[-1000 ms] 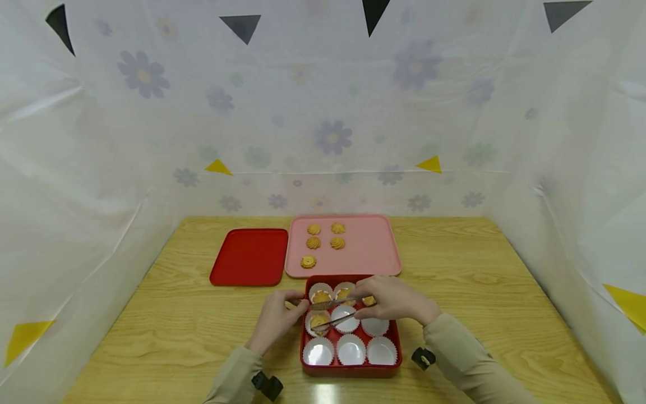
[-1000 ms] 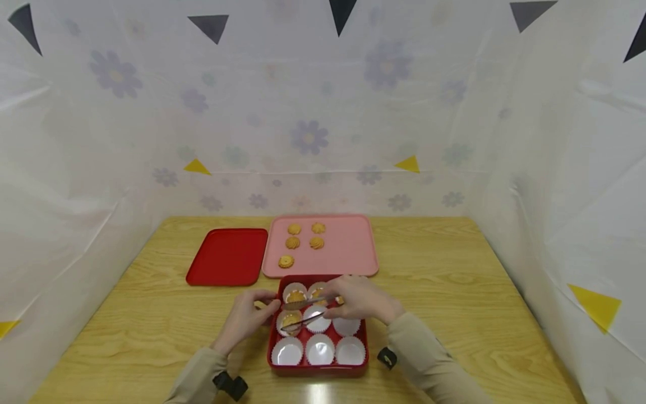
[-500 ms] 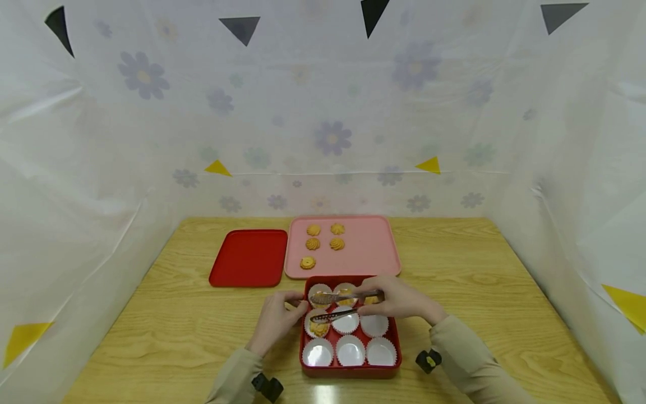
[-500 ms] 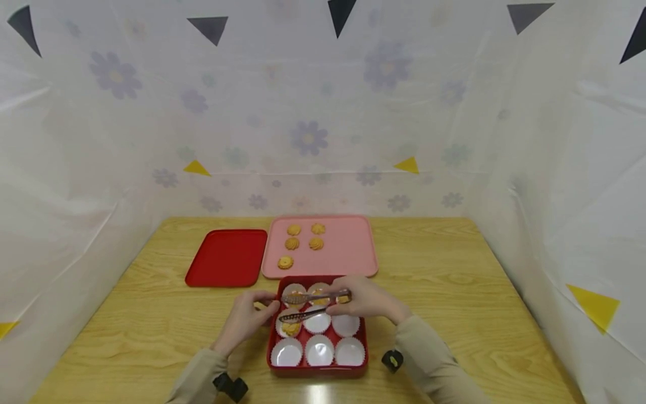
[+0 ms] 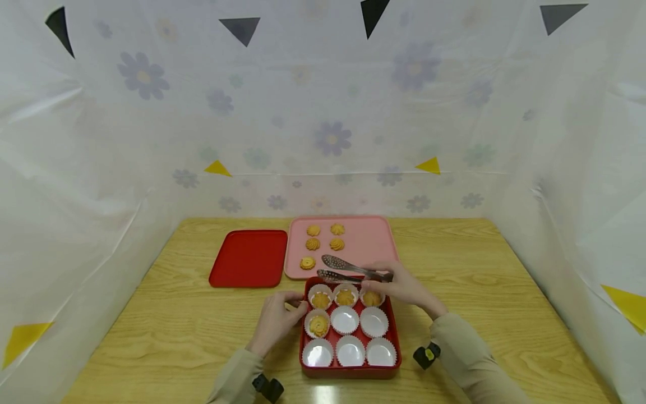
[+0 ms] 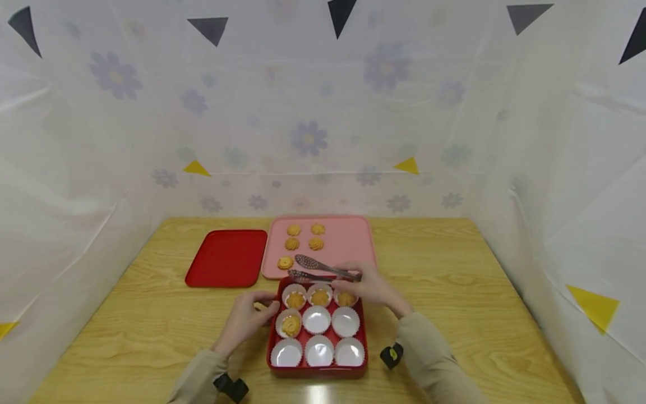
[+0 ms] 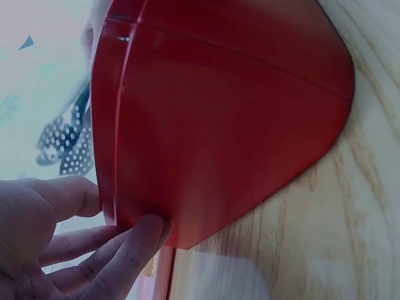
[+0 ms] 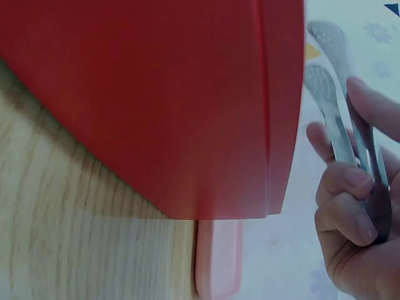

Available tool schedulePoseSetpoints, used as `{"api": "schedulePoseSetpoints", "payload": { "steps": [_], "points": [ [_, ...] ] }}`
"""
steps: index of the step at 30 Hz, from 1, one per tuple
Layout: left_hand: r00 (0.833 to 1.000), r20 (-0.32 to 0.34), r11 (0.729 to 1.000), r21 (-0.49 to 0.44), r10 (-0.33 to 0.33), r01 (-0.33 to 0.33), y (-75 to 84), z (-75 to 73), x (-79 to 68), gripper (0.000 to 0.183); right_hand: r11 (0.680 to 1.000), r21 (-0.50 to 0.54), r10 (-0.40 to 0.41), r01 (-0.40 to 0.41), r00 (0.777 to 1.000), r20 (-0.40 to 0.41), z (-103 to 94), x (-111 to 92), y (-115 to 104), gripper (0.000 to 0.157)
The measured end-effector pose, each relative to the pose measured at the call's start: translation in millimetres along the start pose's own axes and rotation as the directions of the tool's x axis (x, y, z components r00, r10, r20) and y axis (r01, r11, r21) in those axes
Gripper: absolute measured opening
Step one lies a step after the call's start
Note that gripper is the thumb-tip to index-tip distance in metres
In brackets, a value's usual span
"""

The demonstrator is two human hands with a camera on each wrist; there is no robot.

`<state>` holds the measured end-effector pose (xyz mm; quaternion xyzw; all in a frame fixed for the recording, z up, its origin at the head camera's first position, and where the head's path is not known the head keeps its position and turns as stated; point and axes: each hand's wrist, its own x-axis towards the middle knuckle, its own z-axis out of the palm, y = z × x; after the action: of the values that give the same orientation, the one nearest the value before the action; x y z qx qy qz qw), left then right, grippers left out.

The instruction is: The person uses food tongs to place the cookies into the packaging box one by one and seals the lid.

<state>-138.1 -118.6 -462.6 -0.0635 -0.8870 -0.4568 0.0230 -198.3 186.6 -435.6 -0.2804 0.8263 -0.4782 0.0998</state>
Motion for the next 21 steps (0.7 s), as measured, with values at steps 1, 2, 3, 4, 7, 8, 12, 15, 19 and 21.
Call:
{"api": "schedulePoseSetpoints", "payload": {
  "steps": [1, 2, 3, 4, 7, 8, 12, 15, 19, 21],
  "points": [
    [1.000, 0.000, 1.000, -0.002, -0.003, 0.003, 0.0, 0.0, -0.1, 0.020, 1.000, 0.002, 0.016, -0.016, 1.000, -0.021, 0.0, 1.3, -1.0, 0.040],
    [1.000, 0.001, 1.000, -0.003, -0.004, 0.004, 0.0, 0.0, -0.1, 0.020, 1.000, -0.014, 0.027, -0.027, 0.999, -0.047, 0.1, 2.6, -2.2, 0.041],
    [1.000, 0.000, 1.000, -0.004, -0.004, 0.004, 0.2, 0.0, -0.2, 0.020, 0.999, -0.026, 0.039, -0.041, 0.997, -0.072, 0.3, 4.1, -3.5, 0.040],
    [1.000, 0.000, 1.000, -0.004, -0.006, 0.006, 0.2, 0.0, -0.2, 0.020, 0.998, -0.033, 0.050, -0.053, 0.994, -0.095, 0.7, 5.8, -5.0, 0.040],
    [1.000, 0.004, 1.000, -0.003, -0.011, 0.011, 0.6, -0.2, -0.3, 0.021, 0.991, -0.100, 0.073, -0.090, 0.983, -0.168, 1.6, 11.7, -8.9, 0.035],
    [1.000, 0.007, 1.000, -0.004, -0.012, 0.012, 0.9, -0.4, -0.4, 0.021, 0.986, -0.129, 0.077, -0.103, 0.979, -0.191, 1.5, 13.7, -9.5, 0.034],
    [1.000, 0.016, 1.000, -0.007, -0.021, 0.021, 1.9, -1.0, -0.3, 0.022, 0.958, -0.234, 0.106, -0.164, 0.964, -0.242, -0.3, 22.8, -10.5, 0.030],
    [1.000, 0.018, 1.000, -0.006, -0.023, 0.023, 2.4, -1.1, -0.2, 0.022, 0.929, -0.297, 0.149, -0.220, 0.958, -0.245, -3.6, 30.1, -10.8, 0.031],
    [1.000, 0.012, 1.000, -0.003, -0.025, 0.025, 2.9, -0.8, -0.5, 0.022, 0.898, -0.340, 0.207, -0.279, 0.950, -0.232, -9.1, 40.2, -12.2, 0.025],
    [1.000, 0.009, 1.000, -0.001, -0.028, 0.028, 2.9, -0.5, -0.6, 0.022, 0.887, -0.361, 0.218, -0.288, 0.950, -0.222, -11.7, 45.2, -12.4, 0.019]
  ]
}}
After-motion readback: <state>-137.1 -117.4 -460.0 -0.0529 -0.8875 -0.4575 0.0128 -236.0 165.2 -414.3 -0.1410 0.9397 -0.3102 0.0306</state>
